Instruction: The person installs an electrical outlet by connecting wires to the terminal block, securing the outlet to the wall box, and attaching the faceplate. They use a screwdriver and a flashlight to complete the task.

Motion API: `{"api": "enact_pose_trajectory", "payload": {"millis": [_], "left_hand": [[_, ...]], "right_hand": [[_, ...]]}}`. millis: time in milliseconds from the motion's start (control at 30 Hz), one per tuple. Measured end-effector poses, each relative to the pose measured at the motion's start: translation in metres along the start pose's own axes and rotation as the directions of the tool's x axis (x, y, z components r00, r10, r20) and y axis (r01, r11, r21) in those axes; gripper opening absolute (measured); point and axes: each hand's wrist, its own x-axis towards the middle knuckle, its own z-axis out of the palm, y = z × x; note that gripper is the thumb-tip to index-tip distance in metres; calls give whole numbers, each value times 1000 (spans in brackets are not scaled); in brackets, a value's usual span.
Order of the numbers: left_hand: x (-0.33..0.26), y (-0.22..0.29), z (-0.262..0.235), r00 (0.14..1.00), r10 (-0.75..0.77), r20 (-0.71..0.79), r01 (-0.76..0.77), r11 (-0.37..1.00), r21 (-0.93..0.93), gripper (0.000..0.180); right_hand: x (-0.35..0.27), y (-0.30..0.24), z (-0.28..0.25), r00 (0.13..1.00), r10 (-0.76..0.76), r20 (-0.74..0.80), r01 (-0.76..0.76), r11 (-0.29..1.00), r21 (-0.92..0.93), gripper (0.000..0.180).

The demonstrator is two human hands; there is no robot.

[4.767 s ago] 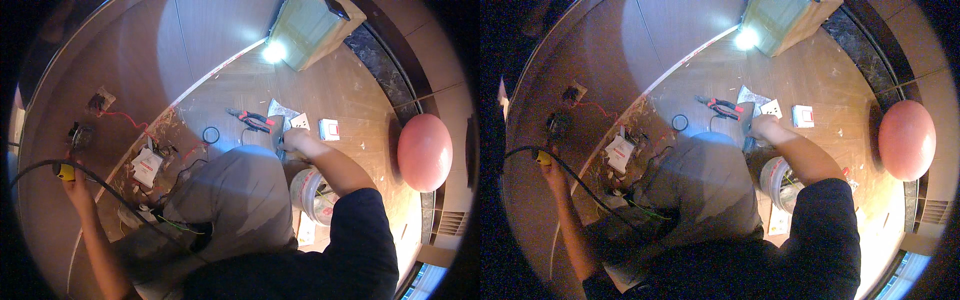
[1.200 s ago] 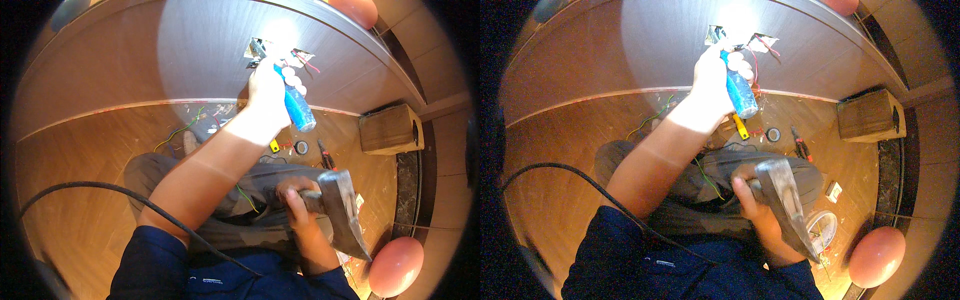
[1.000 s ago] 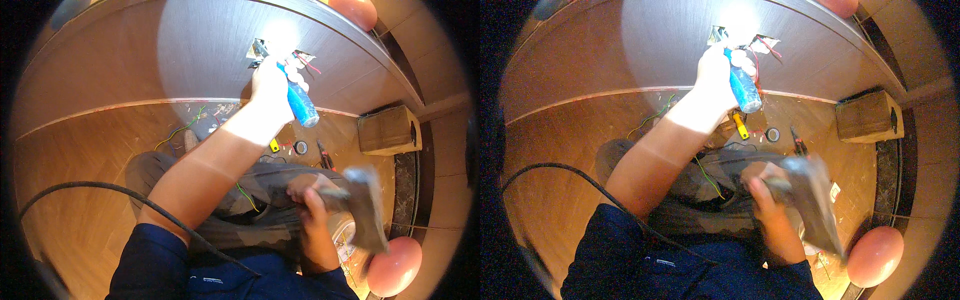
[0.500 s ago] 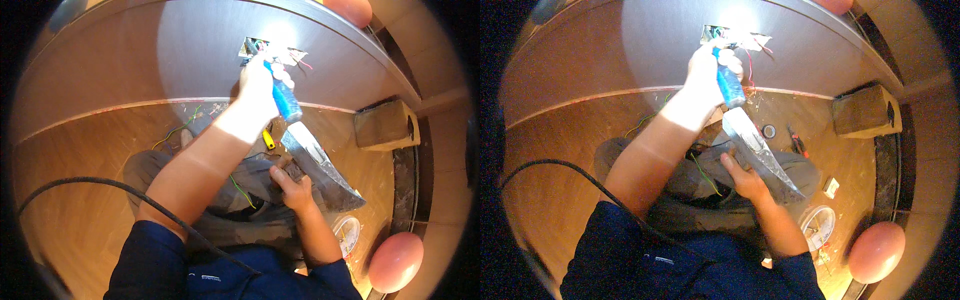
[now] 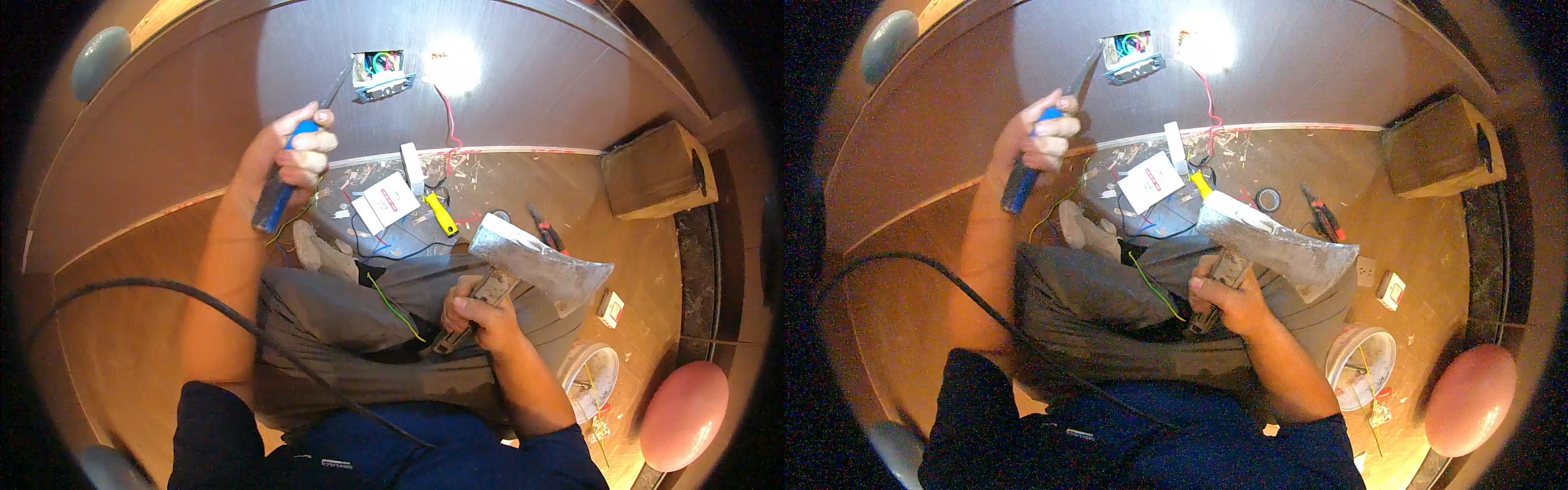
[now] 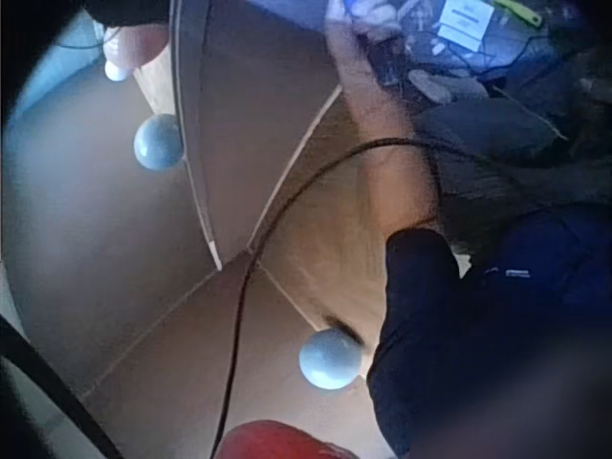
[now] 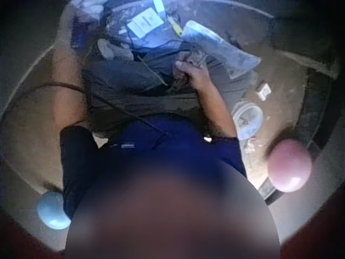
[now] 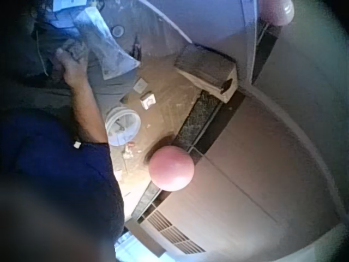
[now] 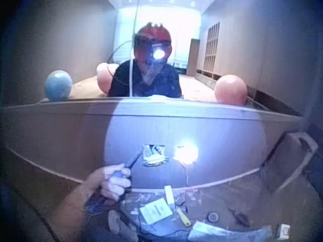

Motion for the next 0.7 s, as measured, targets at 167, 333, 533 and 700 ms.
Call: {"api": "enact_pose_trajectory", "payload": {"millis": [167, 333, 533, 700], "left_hand": [[7, -10, -4, 999, 36, -31, -35, 999, 37, 24], [48, -45, -2, 970, 241, -24, -242, 965, -96, 22], [80, -58, 8, 901, 432, -37, -434, 897, -89, 23], [103, -74, 23, 800, 589, -112, -594, 804, -21, 25]], "right_hand": [[6, 0, -1, 997, -37, 73, 25, 986, 165, 19], [8, 0, -1, 994, -68, 83, 52, 982, 180, 21], [5, 4, -3, 996, -69, 57, 57, 981, 187, 20], [8, 7, -1, 998, -56, 41, 50, 988, 145, 20]]}}
